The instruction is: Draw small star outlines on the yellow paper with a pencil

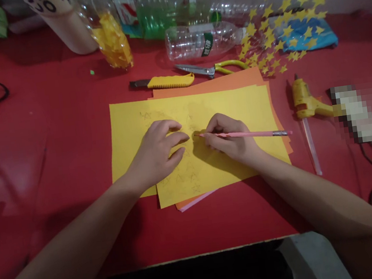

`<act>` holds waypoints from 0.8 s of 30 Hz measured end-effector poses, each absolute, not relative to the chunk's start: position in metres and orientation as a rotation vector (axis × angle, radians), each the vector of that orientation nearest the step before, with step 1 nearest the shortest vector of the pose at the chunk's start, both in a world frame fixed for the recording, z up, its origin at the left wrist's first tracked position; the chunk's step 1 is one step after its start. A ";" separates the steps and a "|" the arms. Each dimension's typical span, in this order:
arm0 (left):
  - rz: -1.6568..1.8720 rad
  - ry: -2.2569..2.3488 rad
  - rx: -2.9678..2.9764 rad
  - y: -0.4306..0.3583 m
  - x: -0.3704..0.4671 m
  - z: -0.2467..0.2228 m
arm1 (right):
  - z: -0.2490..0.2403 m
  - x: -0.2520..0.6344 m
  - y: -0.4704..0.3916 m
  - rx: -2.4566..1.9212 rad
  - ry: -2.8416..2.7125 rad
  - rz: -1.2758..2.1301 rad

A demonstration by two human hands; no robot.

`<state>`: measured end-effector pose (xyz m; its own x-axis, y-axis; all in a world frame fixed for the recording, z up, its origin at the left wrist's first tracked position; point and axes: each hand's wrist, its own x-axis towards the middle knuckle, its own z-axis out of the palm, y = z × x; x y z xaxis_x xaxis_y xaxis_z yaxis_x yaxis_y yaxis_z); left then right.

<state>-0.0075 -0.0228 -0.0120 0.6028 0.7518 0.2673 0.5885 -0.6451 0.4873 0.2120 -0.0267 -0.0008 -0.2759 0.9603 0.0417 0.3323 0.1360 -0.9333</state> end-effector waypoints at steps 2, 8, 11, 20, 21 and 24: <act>0.650 1.082 2.482 -0.023 -0.008 -0.012 | 0.000 0.212 -0.026 -1.254 -1.726 1.134; 0.643 1.082 2.475 -0.023 -0.007 -0.011 | 0.003 0.212 -0.026 -1.248 -1.746 1.110; 0.640 1.094 2.466 -0.023 -0.007 -0.011 | 0.004 0.211 -0.026 -1.242 -1.749 1.119; 0.645 1.085 2.473 -0.023 -0.007 -0.010 | 0.005 0.212 -0.025 -1.265 -1.758 1.143; 0.646 1.083 2.471 -0.023 -0.007 -0.010 | 0.005 0.212 -0.025 -1.267 -1.760 1.145; 0.649 1.083 2.469 -0.023 -0.007 -0.011 | 0.005 0.212 -0.025 -1.271 -1.767 1.153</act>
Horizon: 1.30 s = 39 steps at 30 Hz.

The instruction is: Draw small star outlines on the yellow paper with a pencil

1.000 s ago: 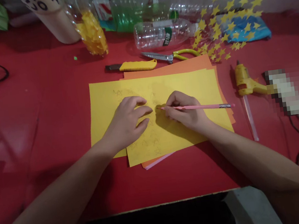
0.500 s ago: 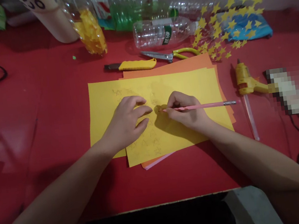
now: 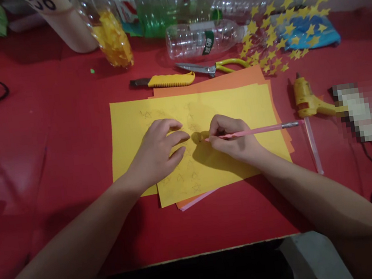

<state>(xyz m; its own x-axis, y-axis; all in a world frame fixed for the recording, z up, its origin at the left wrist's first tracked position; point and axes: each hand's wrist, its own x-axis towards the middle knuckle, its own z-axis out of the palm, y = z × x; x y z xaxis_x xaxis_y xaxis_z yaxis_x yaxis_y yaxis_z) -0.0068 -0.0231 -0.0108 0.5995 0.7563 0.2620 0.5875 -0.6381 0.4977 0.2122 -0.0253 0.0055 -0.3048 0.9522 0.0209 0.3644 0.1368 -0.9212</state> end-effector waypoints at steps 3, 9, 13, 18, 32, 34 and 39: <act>0.658 1.079 2.467 -0.023 -0.007 -0.011 | 0.006 0.212 -0.026 -1.258 -1.765 1.158; 0.638 1.087 2.468 -0.024 -0.007 -0.010 | 0.006 0.212 -0.026 -1.243 -1.757 1.156; 0.636 1.093 2.460 -0.023 -0.007 -0.011 | 0.005 0.211 -0.026 -1.239 -1.765 1.144; 0.630 1.109 2.444 -0.023 -0.007 -0.011 | 0.003 0.211 -0.026 -1.220 -1.793 1.115; 0.667 1.095 2.472 -0.023 -0.005 -0.011 | 0.000 0.211 -0.029 -1.214 -1.839 1.127; 0.664 1.097 2.471 -0.023 -0.005 -0.011 | 0.000 0.210 -0.029 -1.206 -1.850 1.124; 0.649 1.108 2.456 -0.023 -0.005 -0.011 | 0.001 0.209 -0.029 -1.224 -1.871 1.122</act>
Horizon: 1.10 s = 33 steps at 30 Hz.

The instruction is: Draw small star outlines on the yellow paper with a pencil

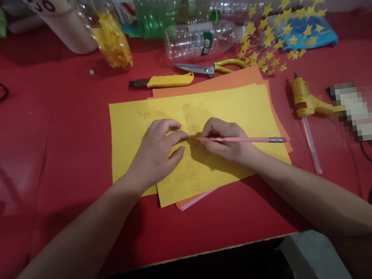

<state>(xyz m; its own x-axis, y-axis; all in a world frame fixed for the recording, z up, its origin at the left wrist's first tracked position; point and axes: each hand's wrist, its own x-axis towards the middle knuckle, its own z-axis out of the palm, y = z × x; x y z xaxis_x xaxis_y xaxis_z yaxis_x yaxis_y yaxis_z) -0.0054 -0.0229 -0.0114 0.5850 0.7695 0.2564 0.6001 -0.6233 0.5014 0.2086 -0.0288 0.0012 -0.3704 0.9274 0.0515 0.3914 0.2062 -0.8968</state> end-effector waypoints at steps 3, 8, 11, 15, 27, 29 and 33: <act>0.643 1.107 2.441 -0.023 -0.005 -0.011 | 0.002 0.208 -0.029 -1.225 -1.883 1.118; 0.657 1.105 2.443 -0.023 -0.005 -0.012 | 0.002 0.208 -0.029 -1.248 -1.885 1.108; 0.663 1.107 2.443 -0.023 -0.005 -0.012 | 0.001 0.207 -0.030 -1.248 -1.882 1.103; 0.646 1.117 2.440 -0.023 -0.005 -0.012 | 0.000 0.207 -0.030 -1.238 -1.860 1.093; 0.646 1.080 2.469 -0.023 -0.006 -0.011 | -0.003 0.208 -0.031 -1.243 -1.811 1.021; 0.646 1.086 2.465 -0.023 -0.006 -0.011 | -0.004 0.209 -0.031 -1.256 -1.806 1.006; 0.638 1.103 2.451 -0.023 -0.006 -0.011 | -0.003 0.209 -0.031 -1.298 -1.801 0.979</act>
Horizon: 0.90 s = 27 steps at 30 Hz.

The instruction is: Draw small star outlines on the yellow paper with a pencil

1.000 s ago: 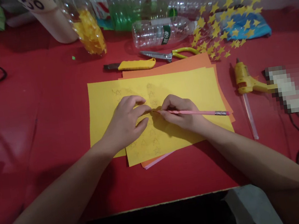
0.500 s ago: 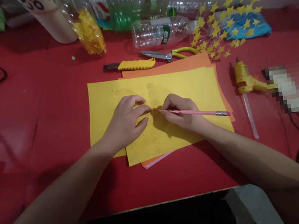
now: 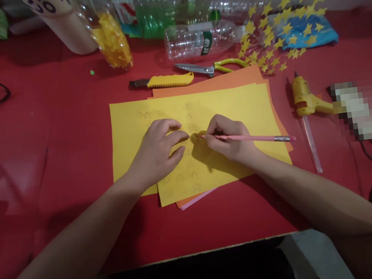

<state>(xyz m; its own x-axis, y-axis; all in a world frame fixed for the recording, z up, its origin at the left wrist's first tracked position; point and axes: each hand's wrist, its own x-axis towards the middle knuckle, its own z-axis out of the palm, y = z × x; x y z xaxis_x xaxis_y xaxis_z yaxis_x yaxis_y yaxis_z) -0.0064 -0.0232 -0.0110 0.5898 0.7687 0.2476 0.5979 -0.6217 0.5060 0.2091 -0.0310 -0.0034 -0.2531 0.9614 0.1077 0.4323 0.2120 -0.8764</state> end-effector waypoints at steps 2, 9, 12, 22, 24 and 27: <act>0.638 1.100 2.459 -0.023 -0.006 -0.011 | -0.003 0.209 -0.031 -1.302 -1.794 0.974; 0.664 1.085 2.505 -0.023 -0.007 -0.013 | -0.001 0.209 -0.031 -1.324 -1.774 0.968; 0.667 1.083 2.506 -0.023 -0.006 -0.013 | 0.000 0.209 -0.031 -1.337 -1.773 0.958; 0.706 1.069 2.514 -0.023 -0.006 -0.013 | 0.001 0.209 -0.031 -1.339 -1.780 0.959; 0.706 1.065 2.515 -0.023 -0.006 -0.014 | 0.001 0.209 -0.031 -1.333 -1.780 0.973; 0.685 1.070 2.506 -0.023 -0.007 -0.014 | 0.001 0.209 -0.032 -1.321 -1.784 0.994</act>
